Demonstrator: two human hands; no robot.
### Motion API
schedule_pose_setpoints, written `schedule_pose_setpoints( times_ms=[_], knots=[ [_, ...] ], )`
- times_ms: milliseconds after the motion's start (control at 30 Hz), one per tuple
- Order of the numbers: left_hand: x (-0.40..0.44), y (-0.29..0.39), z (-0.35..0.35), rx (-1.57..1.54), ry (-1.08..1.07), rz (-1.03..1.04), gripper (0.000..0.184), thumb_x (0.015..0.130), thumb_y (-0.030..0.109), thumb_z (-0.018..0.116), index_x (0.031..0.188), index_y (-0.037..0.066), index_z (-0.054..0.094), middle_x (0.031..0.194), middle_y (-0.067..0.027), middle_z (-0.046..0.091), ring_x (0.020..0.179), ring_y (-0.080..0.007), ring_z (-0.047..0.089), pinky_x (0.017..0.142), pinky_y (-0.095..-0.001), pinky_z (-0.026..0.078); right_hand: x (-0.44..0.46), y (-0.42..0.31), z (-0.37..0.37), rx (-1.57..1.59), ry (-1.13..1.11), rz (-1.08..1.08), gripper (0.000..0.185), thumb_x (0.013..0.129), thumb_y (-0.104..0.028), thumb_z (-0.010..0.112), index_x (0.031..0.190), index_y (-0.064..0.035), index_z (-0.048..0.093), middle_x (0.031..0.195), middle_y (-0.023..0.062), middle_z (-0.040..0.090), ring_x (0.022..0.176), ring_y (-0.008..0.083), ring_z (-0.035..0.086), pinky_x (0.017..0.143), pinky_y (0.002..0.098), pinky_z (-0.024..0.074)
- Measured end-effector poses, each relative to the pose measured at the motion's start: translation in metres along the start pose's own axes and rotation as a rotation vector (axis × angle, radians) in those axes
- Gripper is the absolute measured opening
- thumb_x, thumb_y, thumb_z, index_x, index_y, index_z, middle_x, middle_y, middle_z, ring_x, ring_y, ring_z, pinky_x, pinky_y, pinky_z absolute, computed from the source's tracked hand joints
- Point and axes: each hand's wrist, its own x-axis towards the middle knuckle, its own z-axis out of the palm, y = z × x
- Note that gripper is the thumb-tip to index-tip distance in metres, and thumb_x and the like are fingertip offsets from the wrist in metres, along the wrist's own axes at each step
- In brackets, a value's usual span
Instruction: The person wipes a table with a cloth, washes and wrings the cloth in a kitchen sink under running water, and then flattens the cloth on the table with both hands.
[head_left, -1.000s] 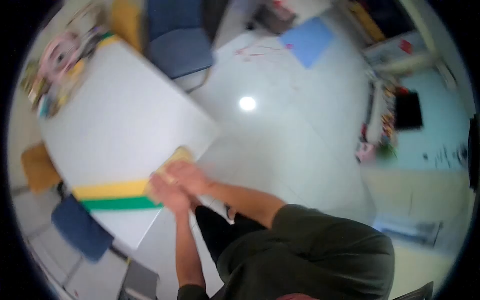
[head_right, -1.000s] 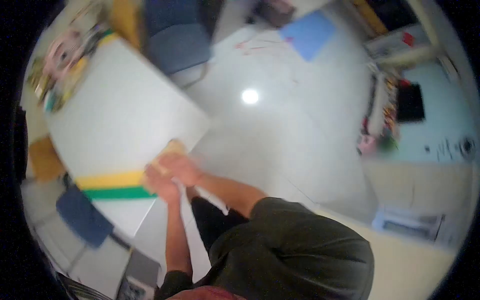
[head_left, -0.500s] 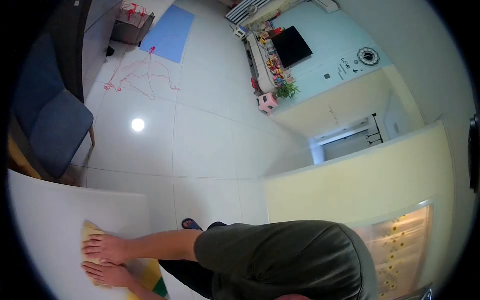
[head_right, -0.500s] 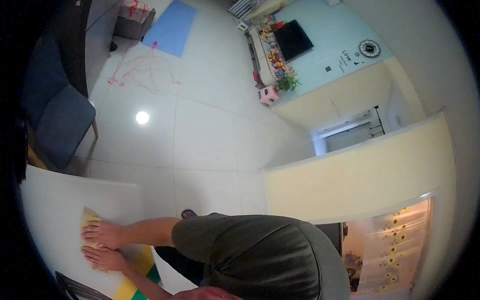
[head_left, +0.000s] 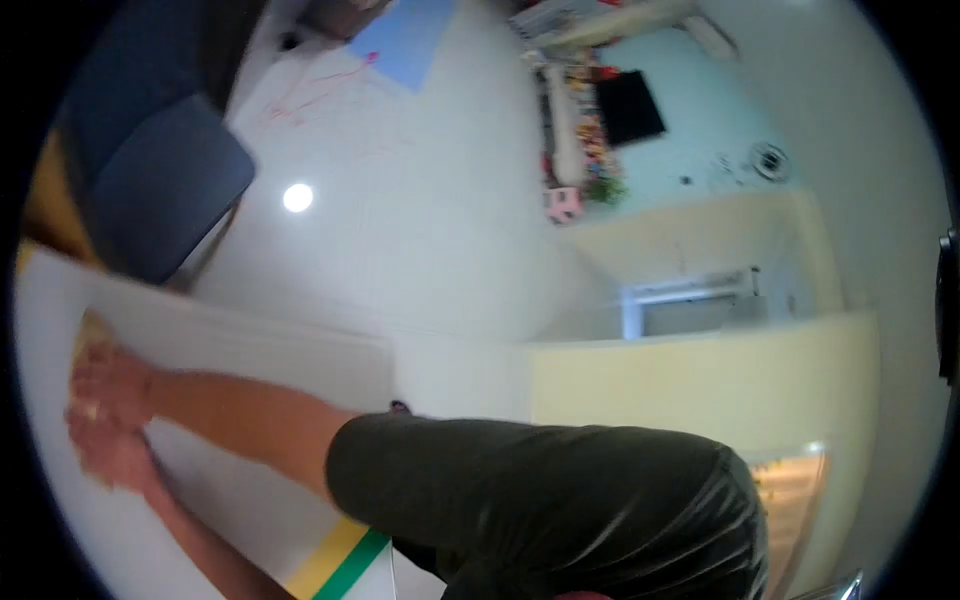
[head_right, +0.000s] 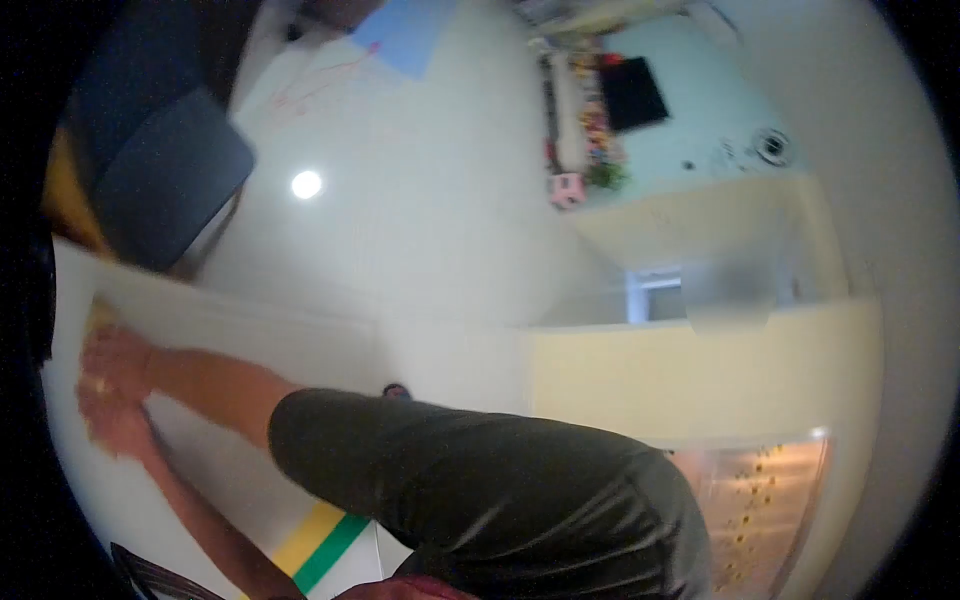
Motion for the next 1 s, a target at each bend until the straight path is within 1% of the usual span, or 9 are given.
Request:
schedule_pose_setpoints(
  times_ms=[33,133,167,200,233,400,600,733,1000],
  knots=[
    [0.010,0.001,-0.001,-0.067,0.011,-0.014,0.058,0.110,0.044,0.041,0.153,0.004,0.045,0.155,-0.0193,0.049,0.142,-0.0359,0.047,0.112,-0.0515,0.041,0.009,-0.007,-0.016,-0.008,0.076,-0.017,0.062,0.071,-0.033,0.077,0.127,-0.0095,0.065,0.132,0.0149,0.065,0.131,0.0378,0.056,0.119,0.0447,0.0367],
    [0.017,0.008,-0.010,-0.125,-0.070,-0.153,0.070,0.105,0.046,0.051,0.155,-0.001,0.041,0.159,-0.0203,0.045,0.148,-0.0372,0.039,0.122,-0.0484,0.028,0.027,-0.023,-0.050,-0.020,-0.174,0.115,0.057,0.076,-0.035,0.072,0.125,-0.0063,0.064,0.128,0.0173,0.065,0.120,0.0360,0.060,0.109,0.0462,0.0453],
    [0.014,0.010,-0.008,-0.121,-0.071,-0.141,0.072,0.104,0.048,0.048,0.156,-0.002,0.039,0.160,-0.0218,0.043,0.150,-0.0375,0.036,0.125,-0.0483,0.024,0.029,-0.021,-0.063,0.080,-0.281,0.105,0.058,0.083,-0.036,0.067,0.132,-0.0052,0.062,0.135,0.0172,0.063,0.129,0.0338,0.057,0.114,0.0470,0.0404],
    [0.015,0.012,-0.012,-0.200,-0.133,-0.214,0.074,0.103,0.047,0.048,0.156,-0.003,0.038,0.162,-0.0226,0.041,0.152,-0.0386,0.033,0.127,-0.0485,0.019,0.011,-0.015,-0.046,0.069,-0.044,0.007,0.059,0.091,-0.036,0.060,0.141,-0.0046,0.057,0.147,0.0158,0.056,0.139,0.0314,0.049,0.121,0.0477,0.0308],
    [0.019,0.016,-0.030,-0.147,-0.235,-0.204,0.074,0.102,0.043,0.049,0.157,-0.004,0.037,0.162,-0.0228,0.040,0.153,-0.0397,0.030,0.128,-0.0484,0.017,0.002,-0.015,-0.038,0.034,-0.107,-0.029,0.061,0.097,-0.036,0.054,0.150,-0.0055,0.051,0.157,0.0133,0.049,0.149,0.0295,0.039,0.126,0.0475,0.0210],
    [-0.032,0.090,-0.111,-0.050,-0.385,-0.255,0.070,0.102,0.035,0.047,0.158,-0.005,0.034,0.168,-0.0221,0.029,0.156,-0.0397,0.024,0.128,-0.0494,0.017,-0.078,-0.050,-0.110,-0.122,-0.357,-0.023,0.060,0.106,-0.035,0.046,0.159,-0.0072,0.039,0.168,0.0085,0.033,0.157,0.0250,0.025,0.129,0.0460,0.0161],
    [-0.141,0.221,-0.220,-0.231,-0.471,-0.457,0.074,0.095,0.024,0.054,0.160,-0.004,0.030,0.169,-0.0207,0.026,0.157,-0.0432,0.020,0.128,-0.0536,0.017,-0.240,-0.082,-0.206,-0.123,-0.519,-0.054,0.061,0.105,-0.032,0.050,0.160,-0.0089,0.038,0.168,0.0060,0.034,0.156,0.0262,0.026,0.129,0.0461,0.0171],
    [-0.217,0.340,-0.320,-0.296,-0.563,-0.556,0.071,0.101,0.026,0.052,0.161,-0.003,0.027,0.171,-0.0188,0.021,0.158,-0.0414,0.017,0.128,-0.0526,0.016,-0.373,-0.105,-0.306,-0.077,-0.591,-0.056,0.060,0.104,-0.029,0.050,0.159,-0.0087,0.039,0.167,0.0067,0.035,0.155,0.0271,0.028,0.128,0.0463,0.0188],
    [-0.218,0.357,-0.328,-0.290,-0.629,-0.581,0.070,0.104,0.027,0.051,0.163,0.000,0.025,0.172,-0.0159,0.019,0.159,-0.0377,0.017,0.129,-0.0499,0.015,-0.381,-0.093,-0.318,0.009,-0.594,-0.065,0.061,0.102,-0.023,0.053,0.159,-0.0074,0.038,0.166,0.0079,0.037,0.154,0.0281,0.030,0.127,0.0470,0.0200]
  ],
)
